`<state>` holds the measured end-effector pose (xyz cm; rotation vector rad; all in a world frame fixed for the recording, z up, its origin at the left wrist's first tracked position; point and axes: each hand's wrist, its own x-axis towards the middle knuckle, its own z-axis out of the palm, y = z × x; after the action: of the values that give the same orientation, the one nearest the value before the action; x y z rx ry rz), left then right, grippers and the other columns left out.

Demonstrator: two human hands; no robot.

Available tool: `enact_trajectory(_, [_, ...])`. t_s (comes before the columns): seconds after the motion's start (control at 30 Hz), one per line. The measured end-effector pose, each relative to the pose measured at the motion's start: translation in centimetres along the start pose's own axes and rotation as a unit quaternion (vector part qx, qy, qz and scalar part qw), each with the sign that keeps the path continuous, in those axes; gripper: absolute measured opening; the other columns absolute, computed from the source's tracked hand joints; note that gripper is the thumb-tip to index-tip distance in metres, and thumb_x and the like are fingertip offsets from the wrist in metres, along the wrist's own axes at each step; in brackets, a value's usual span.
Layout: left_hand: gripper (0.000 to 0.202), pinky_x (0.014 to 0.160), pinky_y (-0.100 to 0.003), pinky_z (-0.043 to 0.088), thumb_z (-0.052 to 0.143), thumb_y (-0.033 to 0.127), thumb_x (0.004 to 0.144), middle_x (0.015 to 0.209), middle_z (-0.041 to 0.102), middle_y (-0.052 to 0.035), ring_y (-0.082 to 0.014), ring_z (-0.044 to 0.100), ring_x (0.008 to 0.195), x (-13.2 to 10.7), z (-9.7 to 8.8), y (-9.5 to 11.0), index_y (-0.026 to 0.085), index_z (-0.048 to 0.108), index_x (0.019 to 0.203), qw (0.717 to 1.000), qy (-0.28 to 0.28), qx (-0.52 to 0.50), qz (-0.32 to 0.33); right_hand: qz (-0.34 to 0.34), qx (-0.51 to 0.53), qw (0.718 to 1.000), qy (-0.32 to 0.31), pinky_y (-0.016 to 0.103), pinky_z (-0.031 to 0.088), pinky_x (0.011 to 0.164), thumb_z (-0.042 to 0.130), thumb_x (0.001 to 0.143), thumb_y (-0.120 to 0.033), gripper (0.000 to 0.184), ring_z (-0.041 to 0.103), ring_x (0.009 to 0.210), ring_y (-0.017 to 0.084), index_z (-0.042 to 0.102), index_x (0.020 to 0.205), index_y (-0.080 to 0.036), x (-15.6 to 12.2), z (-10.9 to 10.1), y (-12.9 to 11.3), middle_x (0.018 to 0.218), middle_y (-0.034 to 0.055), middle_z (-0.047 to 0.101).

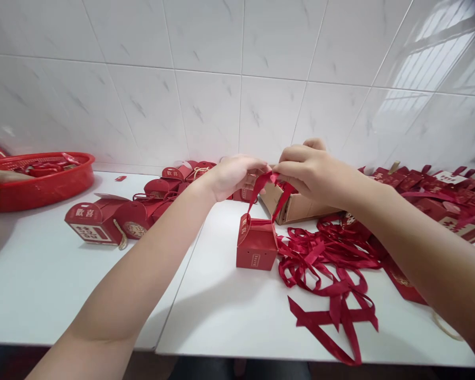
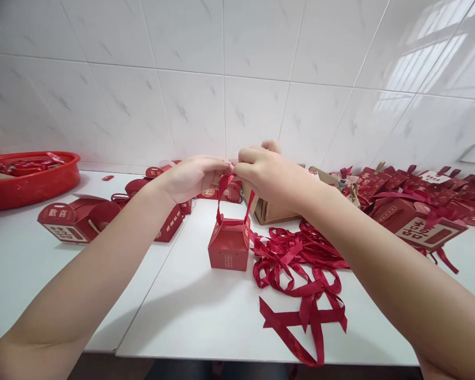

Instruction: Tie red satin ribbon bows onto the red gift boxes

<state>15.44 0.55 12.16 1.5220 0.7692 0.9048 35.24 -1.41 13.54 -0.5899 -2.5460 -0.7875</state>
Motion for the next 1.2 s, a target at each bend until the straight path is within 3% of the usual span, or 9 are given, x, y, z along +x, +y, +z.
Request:
enact_trajectory(0.17, [0.013, 0.053, -0.023, 0.044, 0.053, 0.004, 0.071, 0.071, 0.060, -0.0024, -0.0096, 0.058, 0.060, -0.1, 0.2, 0.1, 0.015, 0.060, 0.076, 1.000, -0.016, 0.013, -0.018, -0.038, -0.070, 0.997, 0.004, 0.032, 0.036, 0.076, 0.037, 0.085, -0.001, 0.023, 0.035, 0.066, 0.015, 0.052, 0.078, -0.016, -0.4, 0.6, -0.3, 0.078, 0.0046, 0.045])
enact_trajectory(0.4, [0.017, 0.056, -0.023, 0.046, 0.053, -0.001, 0.074, 0.067, 0.055, 0.0016, -0.0081, 0.057, 0.059, -0.6, 1.2, 0.5, 0.016, 0.052, 0.078, 1.000, -0.009, 0.021, -0.021, -0.047, -0.080, 0.994, 0.049, 0.031, 0.035, 0.074, 0.039, 0.086, -0.002, 0.019, 0.038, 0.072, 0.016, 0.051, 0.082, -0.017, -0.8, 2.0, 0.5, 0.077, 0.0037, 0.043])
enact_trajectory(0.53, [0.019, 0.053, -0.021, 0.044, 0.057, 0.000, 0.073, 0.073, 0.059, 0.0000, -0.0076, 0.057, 0.059, -0.8, 1.1, 0.5, 0.015, 0.053, 0.084, 0.997, 0.028, 0.068, 0.001, -0.022, -0.019, 0.997, 0.070, 0.032, 0.037, 0.076, 0.039, 0.090, -0.009, 0.020, 0.043, 0.075, 0.017, 0.056, 0.083, -0.018, -1.0, 2.5, 0.7, 0.080, 0.0045, 0.050])
enact_trajectory(0.63, [0.020, 0.061, -0.022, 0.049, 0.064, 0.006, 0.071, 0.082, 0.064, -0.0032, -0.0107, 0.062, 0.070, -0.5, 0.9, 0.2, 0.015, 0.054, 0.085, 0.982, 0.089, 0.141, 0.092, 0.067, 0.122, 0.983, 0.120, 0.033, 0.039, 0.077, 0.043, 0.092, -0.018, 0.020, 0.052, 0.078, 0.017, 0.062, 0.085, -0.019, -0.9, 2.6, 0.2, 0.086, 0.0055, 0.060])
enact_trajectory(0.7, [0.018, 0.068, -0.024, 0.051, 0.063, 0.007, 0.071, 0.082, 0.064, -0.0027, -0.0117, 0.063, 0.076, -0.3, 0.9, 0.0, 0.016, 0.053, 0.083, 0.955, 0.124, 0.198, 0.183, 0.183, 0.259, 0.935, 0.158, 0.031, 0.041, 0.072, 0.049, 0.092, -0.029, 0.021, 0.056, 0.076, 0.017, 0.066, 0.082, -0.020, -0.6, 2.9, -0.3, 0.084, 0.0040, 0.064])
enact_trajectory(0.87, [0.013, 0.072, -0.023, 0.050, 0.055, 0.005, 0.074, 0.081, 0.062, -0.0016, -0.0104, 0.061, 0.075, -0.7, 0.9, 0.1, 0.016, 0.054, 0.082, 0.879, 0.188, 0.324, 0.296, 0.373, 0.567, 0.692, 0.245, 0.031, 0.045, 0.076, 0.060, 0.084, -0.045, 0.025, 0.062, 0.077, 0.017, 0.071, 0.076, -0.024, -0.9, 4.0, -1.5, 0.077, 0.0001, 0.067])
enact_trajectory(0.93, [0.013, 0.071, -0.024, 0.050, 0.054, 0.006, 0.074, 0.082, 0.064, -0.0023, -0.0108, 0.061, 0.074, -1.2, 0.2, -0.1, 0.016, 0.057, 0.083, 0.861, 0.200, 0.360, 0.299, 0.414, 0.606, 0.623, 0.270, 0.031, 0.045, 0.080, 0.065, 0.080, -0.044, 0.021, 0.063, 0.082, 0.017, 0.071, 0.075, -0.025, -1.9, 4.5, -1.9, 0.080, 0.0002, 0.068])
enact_trajectory(1.1, [0.006, 0.068, -0.027, 0.047, 0.058, 0.018, 0.075, 0.076, 0.067, -0.0039, -0.0139, 0.060, 0.068, -3.3, -3.6, -2.3, 0.015, 0.062, 0.072, 0.838, 0.255, 0.420, 0.240, 0.510, 0.560, 0.589, 0.282, 0.029, 0.046, 0.076, 0.070, 0.075, -0.044, 0.020, 0.063, 0.079, 0.017, 0.073, 0.073, -0.024, -6.9, 5.6, -2.8, 0.078, 0.0012, 0.069])
enact_trajectory(1.2, [0.008, 0.067, -0.028, 0.048, 0.061, 0.024, 0.074, 0.077, 0.067, -0.0048, -0.0149, 0.061, 0.068, -4.0, -5.3, -4.0, 0.016, 0.062, 0.074, 0.868, 0.266, 0.382, 0.173, 0.541, 0.574, 0.559, 0.256, 0.030, 0.048, 0.072, 0.073, 0.071, -0.046, 0.022, 0.063, 0.074, 0.019, 0.071, 0.069, -0.023, -9.0, 6.4, -3.2, 0.075, 0.0020, 0.069])
